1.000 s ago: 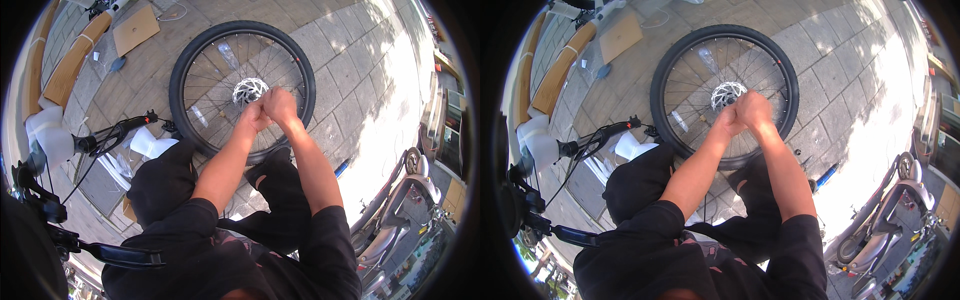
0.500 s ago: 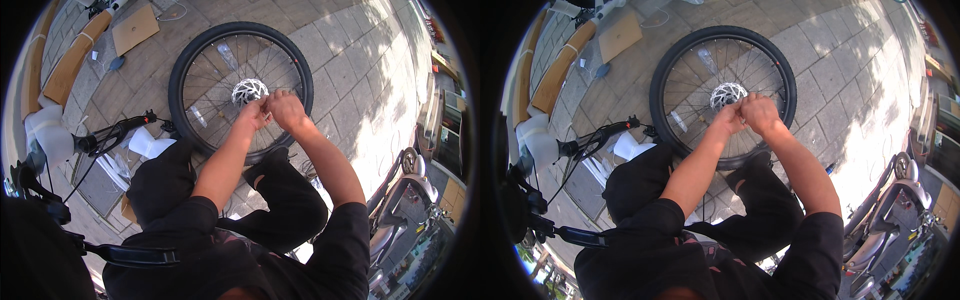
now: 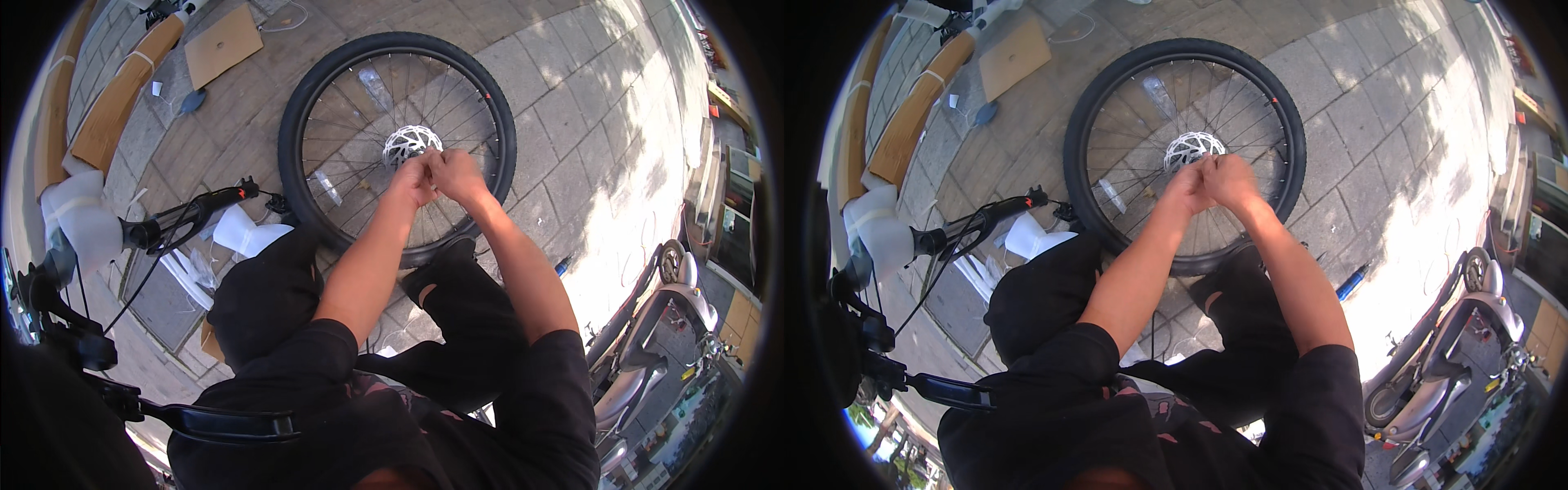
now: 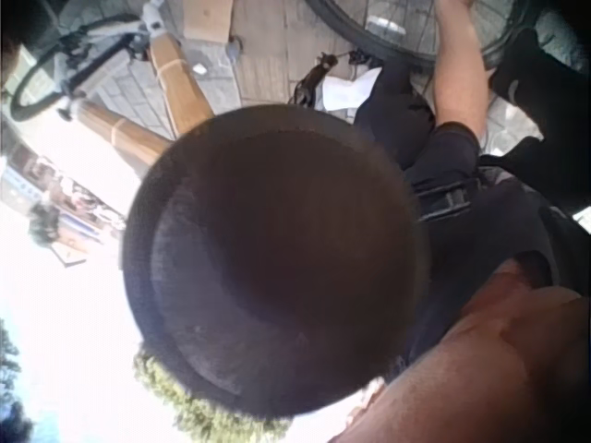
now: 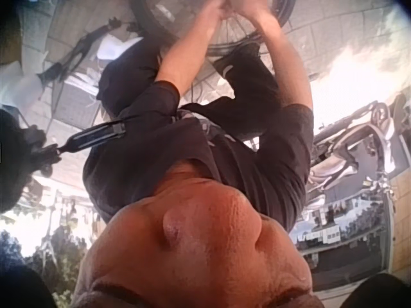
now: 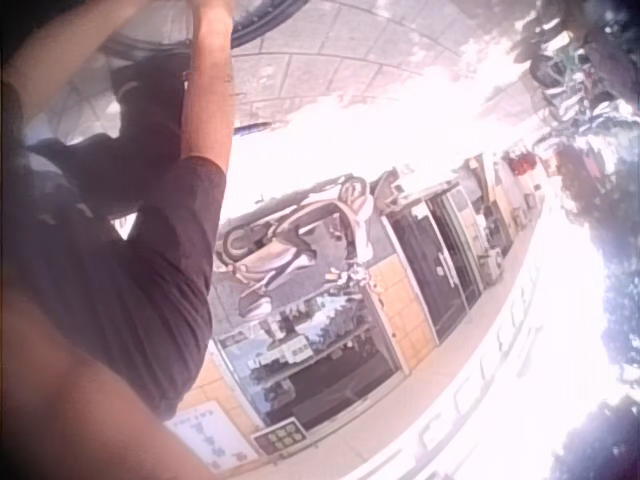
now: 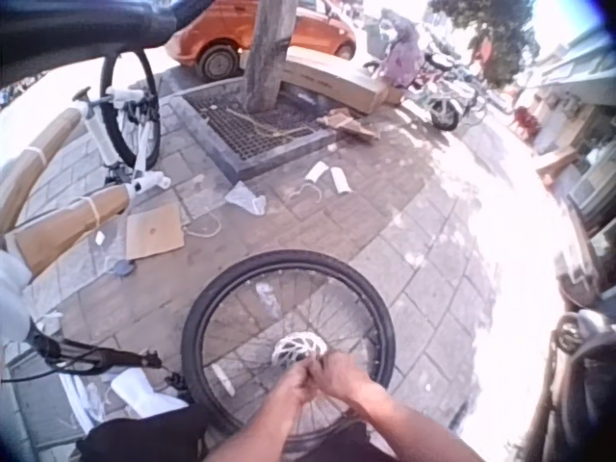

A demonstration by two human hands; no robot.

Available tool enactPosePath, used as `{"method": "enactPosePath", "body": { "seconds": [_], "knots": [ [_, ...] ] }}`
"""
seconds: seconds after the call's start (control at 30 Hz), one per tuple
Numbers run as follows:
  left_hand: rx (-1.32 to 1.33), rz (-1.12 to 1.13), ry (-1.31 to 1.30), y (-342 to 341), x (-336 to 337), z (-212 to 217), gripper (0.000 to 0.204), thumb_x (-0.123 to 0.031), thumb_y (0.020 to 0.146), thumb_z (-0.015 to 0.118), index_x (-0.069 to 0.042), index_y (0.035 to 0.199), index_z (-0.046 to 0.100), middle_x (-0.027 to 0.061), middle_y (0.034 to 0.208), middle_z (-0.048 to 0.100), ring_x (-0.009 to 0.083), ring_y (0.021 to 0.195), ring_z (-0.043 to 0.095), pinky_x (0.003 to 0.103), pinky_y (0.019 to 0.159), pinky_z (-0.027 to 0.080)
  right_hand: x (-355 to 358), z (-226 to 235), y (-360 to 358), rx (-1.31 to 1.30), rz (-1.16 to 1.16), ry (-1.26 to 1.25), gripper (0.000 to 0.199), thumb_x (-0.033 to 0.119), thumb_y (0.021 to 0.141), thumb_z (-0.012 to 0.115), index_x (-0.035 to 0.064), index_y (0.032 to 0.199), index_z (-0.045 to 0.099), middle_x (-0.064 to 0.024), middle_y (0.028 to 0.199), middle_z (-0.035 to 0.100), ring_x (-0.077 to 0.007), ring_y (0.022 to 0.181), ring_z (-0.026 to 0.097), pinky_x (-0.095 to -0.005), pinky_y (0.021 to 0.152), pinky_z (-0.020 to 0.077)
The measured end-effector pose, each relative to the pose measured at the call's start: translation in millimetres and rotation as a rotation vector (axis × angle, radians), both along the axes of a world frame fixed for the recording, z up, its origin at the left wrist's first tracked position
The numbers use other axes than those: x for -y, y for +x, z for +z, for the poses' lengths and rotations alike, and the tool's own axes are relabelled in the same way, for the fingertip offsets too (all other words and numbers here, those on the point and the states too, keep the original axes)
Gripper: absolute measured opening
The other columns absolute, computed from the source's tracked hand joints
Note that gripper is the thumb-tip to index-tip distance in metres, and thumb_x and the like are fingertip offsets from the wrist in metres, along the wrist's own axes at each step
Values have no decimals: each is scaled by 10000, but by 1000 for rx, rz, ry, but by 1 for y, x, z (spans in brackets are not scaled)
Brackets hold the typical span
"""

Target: The person assembles a bicycle wheel by hand, attaching a disc brake rotor to the hub and tightening the bolts. The person then picks up the wheel and briefly handles the bicycle frame.

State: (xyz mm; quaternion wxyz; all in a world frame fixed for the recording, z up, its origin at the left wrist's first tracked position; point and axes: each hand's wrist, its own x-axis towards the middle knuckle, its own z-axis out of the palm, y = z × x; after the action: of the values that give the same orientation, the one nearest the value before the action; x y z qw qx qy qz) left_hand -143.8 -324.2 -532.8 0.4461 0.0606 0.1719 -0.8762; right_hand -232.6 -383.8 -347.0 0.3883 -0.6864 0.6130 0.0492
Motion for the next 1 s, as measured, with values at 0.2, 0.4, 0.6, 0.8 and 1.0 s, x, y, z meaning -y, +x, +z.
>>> {"method": "enactPosePath", "body": {
  "seconds": [0.2, 0.4, 0.6, 0.8, 1.0],
  "knots": [
    [417, -75, 427, -14, 8, 62, 148, -319, 1026, 702, -175, 1056, 686, -50, 983, 670, 126, 937, 616, 405, 909, 464, 10, 33, -15, -360, 878, -306, 228, 216, 954, 665, 30, 1064, 736, -172, 1111, 736, -335, 1048, 729, -418, 901, 594],
    [460, -89, 445, -12, 9, 80, 151, -300, 988, 729, -174, 1057, 683, -45, 999, 675, 117, 922, 613, 402, 885, 470, 20, 7, -24, -284, 1044, -500, 152, 168, 906, 689, 48, 984, 740, -130, 997, 732, -259, 902, 723, -366, 772, 585],
    [209, -67, 105, -2, 7, 55, 256, -406, 1088, 610, -194, 983, 707, -55, 810, 678, 120, 798, 574, 370, 790, 418, 14, 6, 2, 46, -511, 168, 256, 219, 999, 575, 5, 946, 705, -106, 779, 666, -247, 688, 675, -398, 599, 533],
    [503, -126, 529, -6, 12, 86, 188, -366, 1059, 671, -205, 970, 712, -69, 858, 691, 108, 826, 584, 377, 853, 403, -2, 30, -14, -369, 157, -215, 392, 319, 1061, 544, -35, 1091, 708, -246, 963, 749, -418, 926, 752, -467, 882, 606],
    [529, -133, 520, -11, 15, 88, 170, -359, 1043, 704, -200, 981, 707, -73, 894, 685, 112, 852, 593, 387, 879, 407, 6, 35, -19, -463, 713, -206, 345, 272, 1020, 611, -25, 1163, 714, -239, 1097, 748, -400, 1063, 745, -447, 901, 604]
  ]
}}
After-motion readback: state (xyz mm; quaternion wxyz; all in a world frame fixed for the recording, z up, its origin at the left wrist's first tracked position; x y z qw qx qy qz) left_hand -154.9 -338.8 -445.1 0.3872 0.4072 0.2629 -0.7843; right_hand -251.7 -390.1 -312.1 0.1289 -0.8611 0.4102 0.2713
